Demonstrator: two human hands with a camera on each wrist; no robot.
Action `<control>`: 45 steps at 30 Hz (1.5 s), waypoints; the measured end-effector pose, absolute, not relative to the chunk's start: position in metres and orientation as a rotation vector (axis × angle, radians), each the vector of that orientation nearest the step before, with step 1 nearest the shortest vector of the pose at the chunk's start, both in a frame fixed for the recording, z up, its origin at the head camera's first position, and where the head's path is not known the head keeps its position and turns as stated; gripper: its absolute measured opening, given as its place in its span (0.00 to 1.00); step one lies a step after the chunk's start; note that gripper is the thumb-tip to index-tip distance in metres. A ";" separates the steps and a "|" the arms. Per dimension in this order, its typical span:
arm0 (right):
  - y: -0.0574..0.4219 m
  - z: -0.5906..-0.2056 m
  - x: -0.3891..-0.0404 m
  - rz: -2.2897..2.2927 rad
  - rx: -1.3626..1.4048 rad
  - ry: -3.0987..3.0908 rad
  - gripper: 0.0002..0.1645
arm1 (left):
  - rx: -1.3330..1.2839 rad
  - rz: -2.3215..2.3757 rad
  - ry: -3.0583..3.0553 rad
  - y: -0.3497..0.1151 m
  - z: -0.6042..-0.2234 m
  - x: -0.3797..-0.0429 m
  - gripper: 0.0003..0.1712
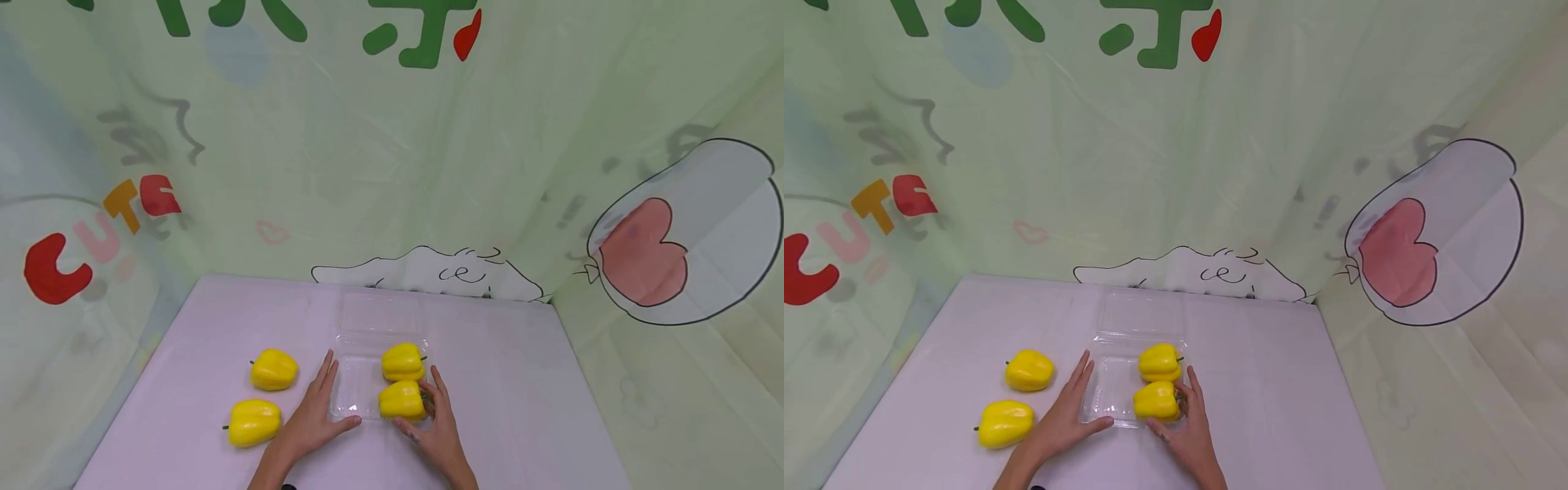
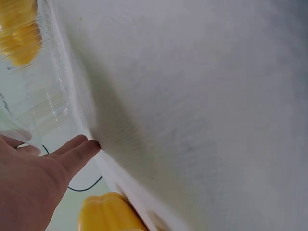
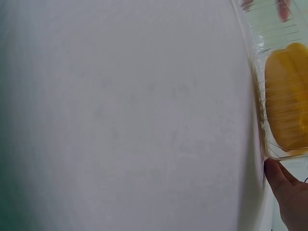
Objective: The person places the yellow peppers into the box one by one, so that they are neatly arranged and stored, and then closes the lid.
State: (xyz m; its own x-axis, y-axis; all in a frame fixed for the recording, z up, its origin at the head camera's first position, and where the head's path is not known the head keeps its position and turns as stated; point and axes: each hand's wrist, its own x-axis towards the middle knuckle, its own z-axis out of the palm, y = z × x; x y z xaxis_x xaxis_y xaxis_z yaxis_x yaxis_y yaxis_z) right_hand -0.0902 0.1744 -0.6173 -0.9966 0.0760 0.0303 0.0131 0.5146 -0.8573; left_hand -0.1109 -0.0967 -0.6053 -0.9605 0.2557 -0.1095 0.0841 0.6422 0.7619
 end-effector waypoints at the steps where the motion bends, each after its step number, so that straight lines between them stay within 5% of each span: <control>1: 0.175 -0.618 -0.090 1.522 -0.081 -2.674 0.51 | 0.275 1.207 2.658 -0.096 -0.604 -0.111 0.70; 9: 0.176 -0.619 -0.091 1.512 -0.066 -2.644 0.51 | 0.297 1.058 2.780 -0.096 -0.578 -0.104 0.65; 21: 0.176 -0.621 -0.090 1.546 -0.052 -2.618 0.51 | 0.289 0.963 2.964 -0.169 -0.521 -0.074 0.33; 33: 0.171 -0.618 -0.089 1.559 -0.051 -2.611 0.51 | 0.072 1.132 2.797 -0.236 -0.551 -0.058 0.35; 45: 0.172 -0.617 -0.088 1.583 -0.070 -2.611 0.52 | -0.184 1.338 2.477 -0.249 -0.585 -0.066 0.44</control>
State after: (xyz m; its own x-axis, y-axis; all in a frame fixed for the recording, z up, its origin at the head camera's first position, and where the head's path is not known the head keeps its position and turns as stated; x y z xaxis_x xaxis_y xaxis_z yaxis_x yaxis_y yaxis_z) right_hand -0.0882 0.1719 -0.6172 -0.9951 0.0847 0.0510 -0.0061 0.4625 -0.8866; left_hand -0.0657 -0.2493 -0.5849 -0.9408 0.0376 -0.3368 -0.2611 0.5531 0.7911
